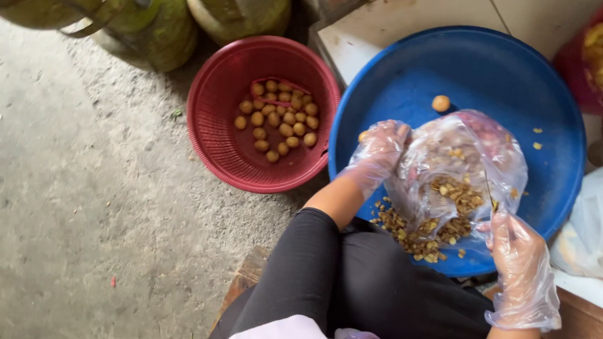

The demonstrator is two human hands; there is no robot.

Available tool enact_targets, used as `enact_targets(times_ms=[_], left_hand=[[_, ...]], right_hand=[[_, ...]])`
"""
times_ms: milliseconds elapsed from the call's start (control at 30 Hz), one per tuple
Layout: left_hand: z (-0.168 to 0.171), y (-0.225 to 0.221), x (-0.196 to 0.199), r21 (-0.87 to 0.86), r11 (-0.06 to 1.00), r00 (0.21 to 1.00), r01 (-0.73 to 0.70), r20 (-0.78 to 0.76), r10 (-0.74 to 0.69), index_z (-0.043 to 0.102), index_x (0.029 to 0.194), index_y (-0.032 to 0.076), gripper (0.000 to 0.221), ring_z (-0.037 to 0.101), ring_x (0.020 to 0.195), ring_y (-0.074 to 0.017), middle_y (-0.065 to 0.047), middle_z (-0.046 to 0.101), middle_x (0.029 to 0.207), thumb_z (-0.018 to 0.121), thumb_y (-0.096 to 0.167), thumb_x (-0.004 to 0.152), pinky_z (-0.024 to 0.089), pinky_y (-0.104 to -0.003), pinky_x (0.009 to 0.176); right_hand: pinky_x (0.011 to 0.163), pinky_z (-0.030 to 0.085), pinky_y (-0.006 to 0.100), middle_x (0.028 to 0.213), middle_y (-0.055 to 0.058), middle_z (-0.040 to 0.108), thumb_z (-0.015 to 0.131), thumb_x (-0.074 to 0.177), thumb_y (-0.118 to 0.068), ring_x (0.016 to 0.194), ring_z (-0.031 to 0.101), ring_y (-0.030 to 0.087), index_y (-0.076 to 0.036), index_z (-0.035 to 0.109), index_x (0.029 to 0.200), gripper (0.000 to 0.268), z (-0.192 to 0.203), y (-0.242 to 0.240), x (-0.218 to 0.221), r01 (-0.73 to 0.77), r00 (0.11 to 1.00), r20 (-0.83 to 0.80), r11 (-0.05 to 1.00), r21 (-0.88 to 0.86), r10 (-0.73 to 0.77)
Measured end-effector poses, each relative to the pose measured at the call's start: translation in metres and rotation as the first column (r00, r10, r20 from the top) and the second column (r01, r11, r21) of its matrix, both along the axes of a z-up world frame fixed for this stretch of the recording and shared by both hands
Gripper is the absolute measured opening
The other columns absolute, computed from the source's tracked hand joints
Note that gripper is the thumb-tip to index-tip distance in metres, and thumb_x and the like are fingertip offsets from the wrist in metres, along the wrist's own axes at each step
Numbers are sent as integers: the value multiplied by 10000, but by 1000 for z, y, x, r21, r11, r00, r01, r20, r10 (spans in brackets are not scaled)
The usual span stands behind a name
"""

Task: The person sits on the floor and peels small brown fruits using a knife. They hold each fruit in the left hand and carefully remove the skin with the knife in the right hand, placing the peeled fruit into a blue basin.

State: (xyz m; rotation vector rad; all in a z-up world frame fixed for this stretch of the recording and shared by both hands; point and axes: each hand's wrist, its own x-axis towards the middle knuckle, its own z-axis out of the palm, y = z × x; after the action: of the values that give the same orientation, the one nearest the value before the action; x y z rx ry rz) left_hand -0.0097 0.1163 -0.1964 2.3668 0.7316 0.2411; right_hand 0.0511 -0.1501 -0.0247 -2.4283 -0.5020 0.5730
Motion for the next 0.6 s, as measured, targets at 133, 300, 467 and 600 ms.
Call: enact_targets(times_ms=[133, 300, 467, 600], left_hand=[[39, 9, -14, -144, 990, 998, -2, -65, -8, 729, 1031, 153, 201, 683, 1033, -337, -163, 717, 1044, 599, 201, 885, 530, -448, 906], [41, 18, -27, -296, 948, 993, -113, -19, 113, 734, 991, 65, 337, 689, 1038, -398, -248, 720, 1024, 481, 280, 1049, 525, -476, 950], [17, 48, -4, -694, 678, 835, -243, 206, 510, 594, 1005, 50, 362, 676, 816, -357, -226, 686, 857, 510, 402, 995, 536, -492, 759], [58, 91, -9, -872, 461, 707, 164, 430, 562, 623, 856, 110, 473, 539, 655, -174, -43, 600, 718, 393, 487, 1026, 444, -323, 624]], right_hand=[[570, 398, 320, 638, 38, 565, 564, 1115, -412, 599, 519, 133, -63, 763, 936, 440, 7, 8, -6, -84, 995, 52, 996, 3, 84], [559, 394, 312, 640, 23, 574, 574, 1089, -403, 585, 529, 126, -78, 768, 938, 408, 12, 19, -13, -127, 984, 128, 992, 1, 126], [546, 359, 287, 656, 5, 539, 590, 1114, -357, 594, 473, 104, -41, 739, 939, 390, 15, 13, -14, 15, 998, -63, 990, 140, -6], [542, 368, 274, 688, 26, 579, 582, 1106, -278, 596, 479, 102, -14, 738, 963, 339, 24, 18, -16, -5, 999, -30, 971, 239, 12]])
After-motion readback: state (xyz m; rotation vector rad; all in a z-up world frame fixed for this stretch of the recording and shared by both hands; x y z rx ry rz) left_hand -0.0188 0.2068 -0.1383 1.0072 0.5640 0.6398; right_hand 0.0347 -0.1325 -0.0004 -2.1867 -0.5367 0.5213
